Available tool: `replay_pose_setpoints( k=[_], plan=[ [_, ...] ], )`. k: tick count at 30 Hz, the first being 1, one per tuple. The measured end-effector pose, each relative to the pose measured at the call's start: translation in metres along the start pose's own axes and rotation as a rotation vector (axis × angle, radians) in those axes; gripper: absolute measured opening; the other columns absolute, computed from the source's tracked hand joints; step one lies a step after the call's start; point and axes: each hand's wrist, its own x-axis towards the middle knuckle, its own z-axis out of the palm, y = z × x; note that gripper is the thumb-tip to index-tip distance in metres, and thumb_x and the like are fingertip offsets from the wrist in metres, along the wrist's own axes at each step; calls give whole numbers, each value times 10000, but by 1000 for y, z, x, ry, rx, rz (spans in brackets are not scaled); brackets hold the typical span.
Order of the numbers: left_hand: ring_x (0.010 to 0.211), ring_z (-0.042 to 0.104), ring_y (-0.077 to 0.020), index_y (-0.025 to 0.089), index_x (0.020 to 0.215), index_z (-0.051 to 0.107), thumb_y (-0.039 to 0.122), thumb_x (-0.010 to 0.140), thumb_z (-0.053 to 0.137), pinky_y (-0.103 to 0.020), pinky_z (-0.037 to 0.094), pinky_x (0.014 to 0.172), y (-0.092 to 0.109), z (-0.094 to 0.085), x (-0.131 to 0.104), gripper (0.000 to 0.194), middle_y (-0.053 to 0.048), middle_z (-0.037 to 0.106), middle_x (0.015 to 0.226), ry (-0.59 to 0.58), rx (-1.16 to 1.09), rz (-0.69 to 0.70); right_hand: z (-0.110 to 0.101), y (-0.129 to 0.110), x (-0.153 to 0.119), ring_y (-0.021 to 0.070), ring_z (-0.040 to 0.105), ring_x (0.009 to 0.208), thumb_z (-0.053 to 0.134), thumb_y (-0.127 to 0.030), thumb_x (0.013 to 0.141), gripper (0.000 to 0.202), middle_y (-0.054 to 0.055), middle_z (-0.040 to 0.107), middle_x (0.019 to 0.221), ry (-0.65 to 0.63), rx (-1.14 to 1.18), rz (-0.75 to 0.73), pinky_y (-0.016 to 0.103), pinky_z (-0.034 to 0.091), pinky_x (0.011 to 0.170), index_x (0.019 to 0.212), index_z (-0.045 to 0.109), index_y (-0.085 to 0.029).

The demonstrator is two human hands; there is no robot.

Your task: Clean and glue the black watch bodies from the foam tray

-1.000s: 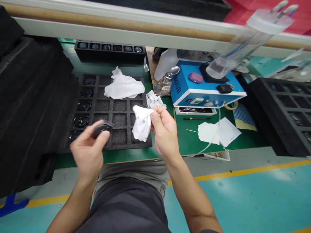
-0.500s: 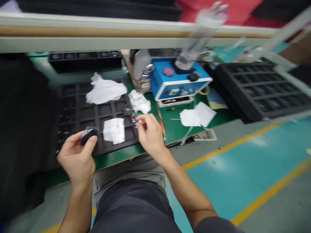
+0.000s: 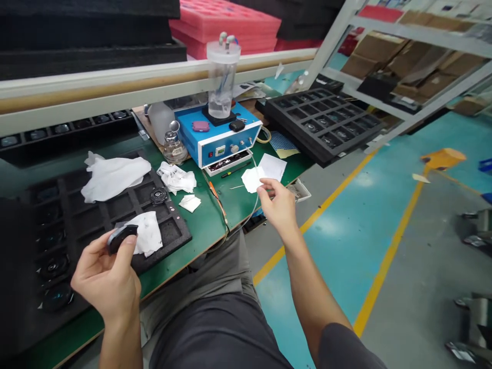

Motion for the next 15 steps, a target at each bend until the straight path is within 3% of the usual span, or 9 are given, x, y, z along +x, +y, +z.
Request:
replay_pose_setpoints(
  k=[1,3,5,8,11,15],
  plan=[
    [781,670,-126,174,934,764,154,692,861,-245,566,722,-1,-1,2,261,9,689,843,23,7,12,10,-7,2,208,701,741,599,-344,912,322,102,763,959,-46,5,-53,363,545,712,1145,718,-156],
    [785,671,-123,172,937,767,143,690,860,-246,565,731,-4,-3,4,265,6,696,847,52,21,38,37,-27,2,196,706,782,566,-303,954,285,89,761,1016,-254,-8,-238,331,545,719,1164,716,-184],
    [791,673,-121,172,941,770,143,702,853,-245,561,731,-6,-4,4,255,-2,700,866,58,55,54,67,-50,-1,194,711,889,604,-247,947,221,55,756,1056,-431,-8,-372,314,535,806,1116,745,-229],
    [815,680,-126,170,944,774,146,726,835,-256,565,749,-9,-3,-1,227,-13,692,888,51,140,89,103,-74,-1,212,702,983,654,-241,939,223,51,731,1168,-600,-91,-492,305,505,809,1141,745,-260],
    [853,686,-134,170,935,776,120,759,802,-264,576,774,-10,-2,-7,185,-23,683,896,23,201,140,119,-78,0,225,700,912,685,-248,924,113,56,743,1046,-663,-147,-515,302,464,718,1000,768,-240],
    [890,691,-147,186,952,783,93,791,769,-286,581,802,-15,-6,-9,186,-33,685,922,-27,243,190,117,-66,-4,199,667,777,650,-246,945,122,49,725,881,-632,-87,-487,304,436,672,883,746,-203]
  ],
)
